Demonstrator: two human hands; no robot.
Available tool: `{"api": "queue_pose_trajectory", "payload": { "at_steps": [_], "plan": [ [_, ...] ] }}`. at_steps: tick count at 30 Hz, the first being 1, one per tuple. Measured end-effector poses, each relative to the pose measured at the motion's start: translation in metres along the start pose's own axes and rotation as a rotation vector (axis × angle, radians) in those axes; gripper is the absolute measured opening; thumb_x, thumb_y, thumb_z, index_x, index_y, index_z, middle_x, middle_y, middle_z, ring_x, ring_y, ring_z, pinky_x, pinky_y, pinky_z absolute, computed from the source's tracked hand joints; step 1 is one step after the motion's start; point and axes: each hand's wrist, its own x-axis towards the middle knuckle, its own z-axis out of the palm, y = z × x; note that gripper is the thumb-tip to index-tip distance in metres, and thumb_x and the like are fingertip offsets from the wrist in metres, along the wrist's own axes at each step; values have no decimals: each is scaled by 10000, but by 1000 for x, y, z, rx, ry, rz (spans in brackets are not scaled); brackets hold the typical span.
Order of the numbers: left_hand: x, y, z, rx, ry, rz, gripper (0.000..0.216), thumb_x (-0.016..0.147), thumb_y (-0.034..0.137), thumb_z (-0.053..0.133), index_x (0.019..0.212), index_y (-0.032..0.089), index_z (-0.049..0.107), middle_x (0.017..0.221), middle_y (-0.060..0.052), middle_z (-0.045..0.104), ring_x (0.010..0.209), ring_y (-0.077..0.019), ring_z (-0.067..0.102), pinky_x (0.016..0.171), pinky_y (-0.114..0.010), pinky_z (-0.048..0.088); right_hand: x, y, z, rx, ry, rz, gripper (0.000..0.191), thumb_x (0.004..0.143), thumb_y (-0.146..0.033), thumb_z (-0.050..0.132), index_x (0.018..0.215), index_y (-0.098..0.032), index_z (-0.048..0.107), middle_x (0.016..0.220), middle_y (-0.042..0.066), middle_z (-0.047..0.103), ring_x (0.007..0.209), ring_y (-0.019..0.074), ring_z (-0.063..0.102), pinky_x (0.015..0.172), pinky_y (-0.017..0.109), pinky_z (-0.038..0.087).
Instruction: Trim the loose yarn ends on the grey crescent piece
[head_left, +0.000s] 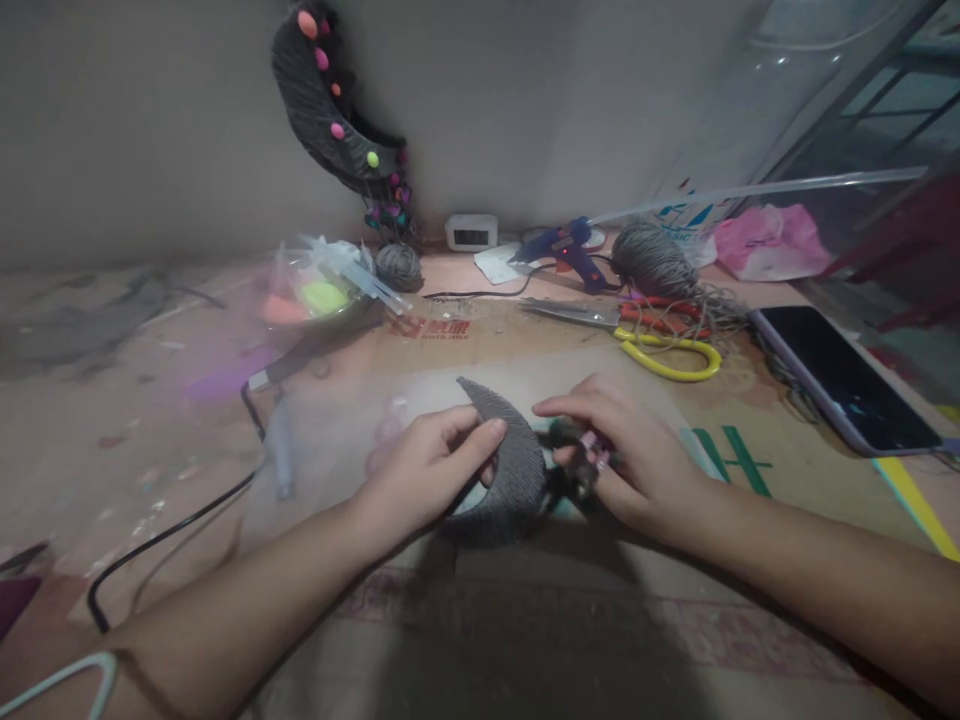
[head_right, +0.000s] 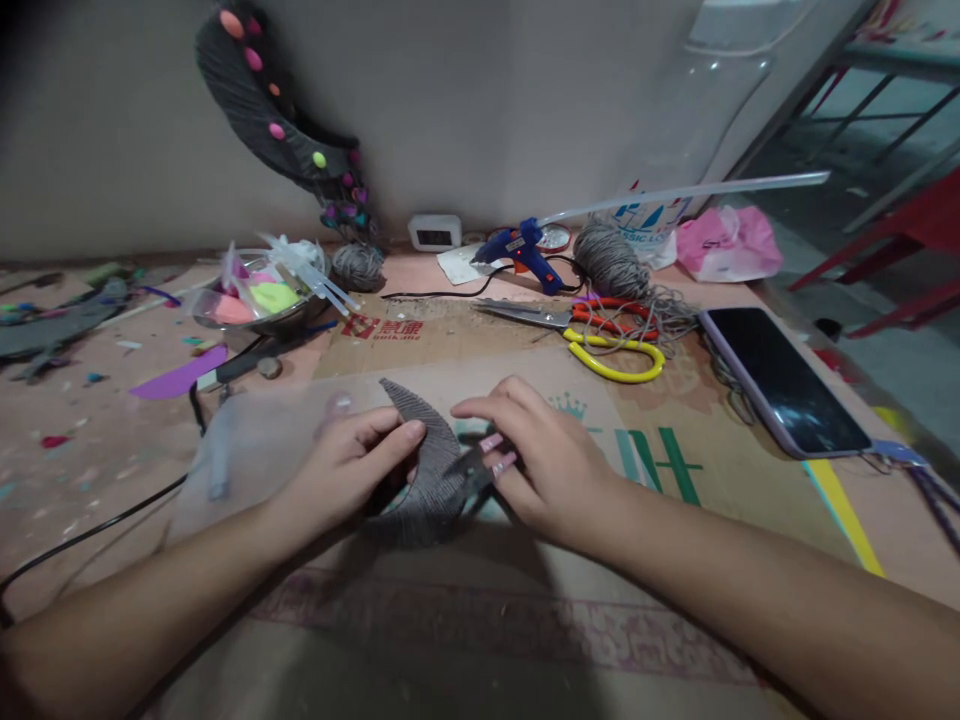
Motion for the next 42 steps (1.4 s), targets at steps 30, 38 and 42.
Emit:
{"api": "queue_pose_trajectory", "payload": {
  "at_steps": [30, 38, 42],
  "plan": [
    [-4, 3, -1, -40, -46, -4, 339, 888, 391, 547, 639, 166, 588, 580, 21, 589, 533, -97, 503, 492, -205, 353, 6, 12, -5, -209, -1, -58, 313, 961, -299, 468, 1215, -216, 631, 798, 51, 587, 734, 171, 523, 659, 302, 399],
    [-3, 4, -1, -25, -70, -12, 350, 891, 410, 538, 651, 160, 587, 596, 13, 583, 555, -100, 501, 512, -210, 357, 6, 12, -3, -230, -5, -87, 317, 961, -319, 477, 1207, -202, 639, 770, 42, 567, 714, 161, 503, 637, 285, 375],
    [-3, 5, -1, -21, -77, -18, 352, 889, 408, 538, 648, 156, 585, 593, 10, 585, 552, -101, 498, 512, -213, 355, 6, 12, -3, -222, 2, -92, 317, 955, -314, 489, 1201, -193, 648, 756, 42, 559, 709, 162, 503, 634, 283, 373]
  ]
}}
